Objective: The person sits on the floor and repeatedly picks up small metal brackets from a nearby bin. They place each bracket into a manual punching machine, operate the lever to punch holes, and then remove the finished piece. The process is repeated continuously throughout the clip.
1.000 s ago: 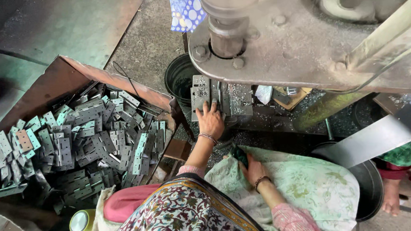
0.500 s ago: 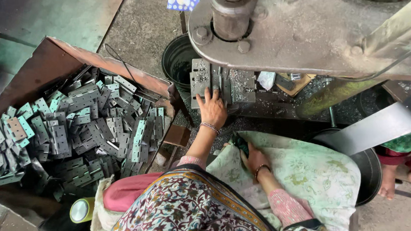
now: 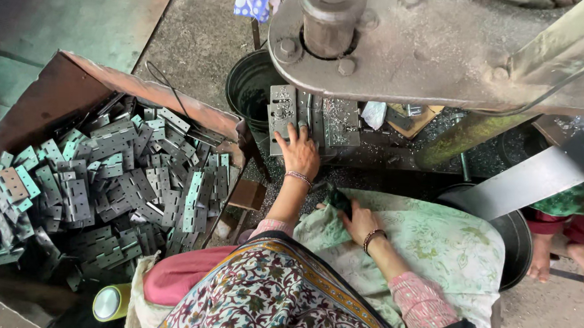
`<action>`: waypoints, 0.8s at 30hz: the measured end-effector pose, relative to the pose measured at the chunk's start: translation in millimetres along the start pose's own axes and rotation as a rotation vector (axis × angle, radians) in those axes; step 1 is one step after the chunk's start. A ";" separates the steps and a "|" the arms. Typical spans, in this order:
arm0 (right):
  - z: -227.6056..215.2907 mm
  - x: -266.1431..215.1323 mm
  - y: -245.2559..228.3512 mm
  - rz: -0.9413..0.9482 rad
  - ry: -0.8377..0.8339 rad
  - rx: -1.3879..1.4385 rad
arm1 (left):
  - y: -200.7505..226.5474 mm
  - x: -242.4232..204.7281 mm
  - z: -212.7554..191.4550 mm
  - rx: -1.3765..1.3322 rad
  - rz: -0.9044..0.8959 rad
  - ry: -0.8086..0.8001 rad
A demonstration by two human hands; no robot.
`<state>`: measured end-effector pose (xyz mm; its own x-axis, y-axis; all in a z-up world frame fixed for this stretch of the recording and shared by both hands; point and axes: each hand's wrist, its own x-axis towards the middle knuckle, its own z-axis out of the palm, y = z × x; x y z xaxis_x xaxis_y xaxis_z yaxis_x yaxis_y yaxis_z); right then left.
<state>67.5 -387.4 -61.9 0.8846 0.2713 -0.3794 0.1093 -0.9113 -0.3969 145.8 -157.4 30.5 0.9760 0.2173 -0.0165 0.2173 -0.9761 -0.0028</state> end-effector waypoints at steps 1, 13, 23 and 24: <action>6.2 -1.0 1.1 0.052 -0.043 0.011 | -2.0 0.2 0.4 -0.020 -0.002 -0.004; 58.3 14.7 23.7 -0.030 0.072 -0.011 | -6.9 -16.1 0.0 0.000 0.026 0.048; -1.6 -4.9 -1.3 -0.040 0.036 0.054 | -14.3 2.6 -4.5 -0.068 0.021 0.068; -3.4 -5.7 -3.8 0.003 0.014 0.024 | -13.6 7.4 -3.9 -0.067 0.016 0.070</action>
<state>63.6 -386.5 -55.5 0.8913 0.2642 -0.3684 0.0962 -0.9044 -0.4158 150.1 -142.6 34.3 0.9775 0.2040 0.0537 0.2005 -0.9776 0.0641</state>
